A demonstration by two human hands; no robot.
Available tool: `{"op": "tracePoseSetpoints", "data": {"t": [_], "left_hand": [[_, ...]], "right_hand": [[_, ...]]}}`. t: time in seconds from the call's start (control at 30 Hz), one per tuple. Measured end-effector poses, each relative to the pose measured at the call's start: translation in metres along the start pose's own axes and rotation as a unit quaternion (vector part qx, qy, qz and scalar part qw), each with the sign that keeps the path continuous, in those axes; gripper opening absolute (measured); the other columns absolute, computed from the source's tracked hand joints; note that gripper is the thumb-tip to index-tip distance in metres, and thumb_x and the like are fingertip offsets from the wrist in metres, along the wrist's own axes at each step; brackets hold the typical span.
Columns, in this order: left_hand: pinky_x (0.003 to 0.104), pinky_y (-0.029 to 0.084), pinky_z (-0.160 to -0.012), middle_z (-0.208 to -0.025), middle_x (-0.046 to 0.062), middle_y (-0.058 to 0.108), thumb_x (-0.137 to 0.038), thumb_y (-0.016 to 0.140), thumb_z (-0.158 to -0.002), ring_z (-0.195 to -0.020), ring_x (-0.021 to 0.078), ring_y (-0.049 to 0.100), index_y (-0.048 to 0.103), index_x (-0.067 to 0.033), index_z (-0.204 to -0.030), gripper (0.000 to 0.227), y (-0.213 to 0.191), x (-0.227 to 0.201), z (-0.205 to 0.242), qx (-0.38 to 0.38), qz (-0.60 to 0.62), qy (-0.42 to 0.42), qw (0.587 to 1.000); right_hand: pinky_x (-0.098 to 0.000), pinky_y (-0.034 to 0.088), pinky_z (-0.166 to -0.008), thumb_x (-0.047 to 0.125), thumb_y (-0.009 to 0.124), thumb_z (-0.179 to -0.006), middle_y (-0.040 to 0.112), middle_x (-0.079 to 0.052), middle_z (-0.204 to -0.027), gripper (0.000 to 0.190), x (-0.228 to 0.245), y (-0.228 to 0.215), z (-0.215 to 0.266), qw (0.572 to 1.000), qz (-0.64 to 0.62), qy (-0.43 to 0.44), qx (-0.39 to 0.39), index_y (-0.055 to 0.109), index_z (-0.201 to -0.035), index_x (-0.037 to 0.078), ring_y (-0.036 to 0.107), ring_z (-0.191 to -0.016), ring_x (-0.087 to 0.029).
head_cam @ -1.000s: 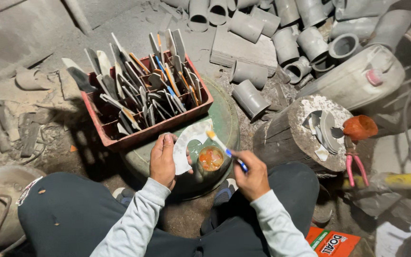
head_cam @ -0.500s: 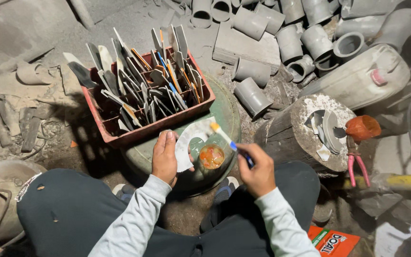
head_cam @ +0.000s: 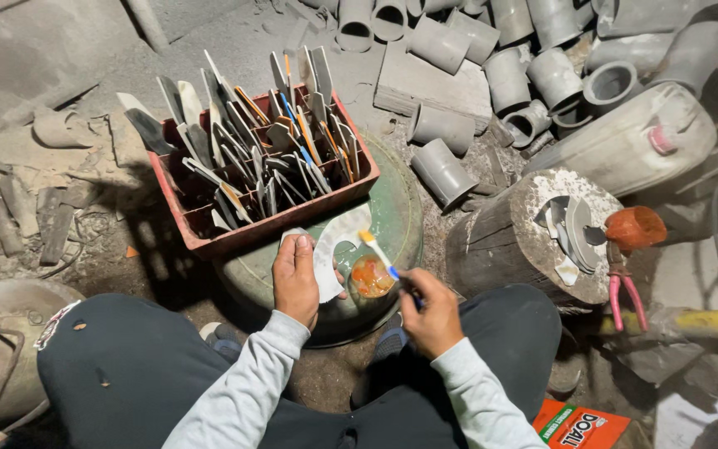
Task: The person sits on the ground and uses a toothbrush to apply orange paint to small white ceramic pieces. They repeatedly dip the brush into a small container of paint and brush the surface of each piece before placing it into a red crate.
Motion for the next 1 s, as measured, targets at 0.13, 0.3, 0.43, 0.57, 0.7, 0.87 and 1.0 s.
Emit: {"op": "tracePoseSetpoints", "data": {"t": [0.13, 0.3, 0.43, 0.57, 0.7, 0.87, 1.0], "left_hand": [[0.037, 0.054, -0.039, -0.074, 0.012, 0.063, -0.032, 0.041, -0.108, -0.052, 0.0209, 0.064, 0.049, -0.0064, -0.105, 0.027, 0.002, 0.001, -0.001, 0.008, -0.011, -0.015, 1.000], [0.037, 0.054, -0.039, -0.073, 0.013, 0.064, -0.035, 0.043, -0.107, -0.051, 0.0210, 0.064, 0.052, -0.0057, -0.106, 0.030, -0.001, -0.001, 0.002, 0.019, -0.012, -0.041, 0.999], [0.036, 0.055, -0.039, -0.074, 0.012, 0.064, -0.036, 0.042, -0.106, -0.052, 0.0200, 0.065, 0.051, -0.0078, -0.107, 0.030, -0.004, -0.002, -0.002, 0.027, 0.004, -0.068, 0.997], [0.037, 0.055, -0.038, -0.076, 0.012, 0.062, -0.036, 0.043, -0.107, -0.052, 0.0210, 0.064, 0.051, -0.0060, -0.106, 0.031, 0.002, 0.003, -0.003, 0.034, 0.000, -0.038, 0.999], [0.038, 0.054, -0.036, -0.078, 0.009, 0.062, -0.037, 0.042, -0.106, -0.051, 0.0211, 0.064, 0.052, -0.0053, -0.106, 0.033, 0.001, 0.006, -0.004, -0.013, -0.008, -0.043, 0.999], [0.036, 0.055, -0.036, -0.076, 0.013, 0.061, -0.038, 0.039, -0.108, -0.050, 0.0208, 0.063, 0.054, -0.0025, -0.106, 0.039, -0.002, 0.003, -0.002, -0.023, -0.019, -0.040, 0.999], [0.036, 0.054, -0.036, -0.079, 0.012, 0.062, -0.036, 0.041, -0.108, -0.051, 0.0204, 0.063, 0.055, -0.0012, -0.106, 0.038, 0.000, 0.003, -0.002, -0.024, -0.024, -0.021, 0.999]], "right_hand": [[-0.0312, 0.055, -0.070, -0.002, 0.064, -0.083, 0.070, -0.012, -0.089, 0.026, -0.009, -0.008, -0.003, 1.000, 0.007, -0.019, 0.001, 0.071, -0.108, 0.003, 0.070, -0.075, -0.021], [-0.0307, 0.055, -0.070, -0.001, 0.065, -0.084, 0.071, -0.012, -0.089, 0.025, -0.026, -0.020, -0.022, 0.999, 0.021, -0.026, -0.019, 0.072, -0.108, 0.002, 0.070, -0.077, -0.020], [-0.0318, 0.054, -0.071, 0.001, 0.067, -0.088, 0.071, -0.012, -0.090, 0.023, -0.031, -0.034, -0.036, 0.997, 0.038, -0.003, -0.063, 0.073, -0.110, 0.003, 0.071, -0.076, -0.022], [-0.0318, 0.057, -0.075, 0.000, 0.067, -0.084, 0.073, -0.012, -0.093, 0.026, -0.010, -0.015, -0.021, 0.998, 0.005, -0.046, -0.043, 0.072, -0.109, 0.003, 0.074, -0.083, -0.022], [-0.0326, 0.056, -0.072, -0.003, 0.063, -0.079, 0.071, -0.015, -0.094, 0.030, 0.014, 0.015, 0.011, 0.997, -0.048, -0.049, 0.033, 0.071, -0.108, 0.002, 0.073, -0.081, -0.027], [-0.0344, 0.054, -0.070, -0.002, 0.063, -0.079, 0.069, -0.016, -0.089, 0.033, 0.007, 0.008, 0.000, 0.999, 0.003, -0.028, 0.018, 0.072, -0.110, 0.003, 0.071, -0.077, -0.031], [-0.0355, 0.055, -0.073, -0.002, 0.064, -0.081, 0.070, -0.016, -0.093, 0.028, 0.007, 0.008, -0.010, 0.998, 0.031, -0.032, -0.046, 0.071, -0.108, 0.003, 0.071, -0.082, -0.032]]}}
Point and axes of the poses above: each hand's wrist, its own z-axis away from the middle knuckle, its own y-axis out of the palm, x = y × z, the point moved 1 cm from there along -z, towards the middle knuckle
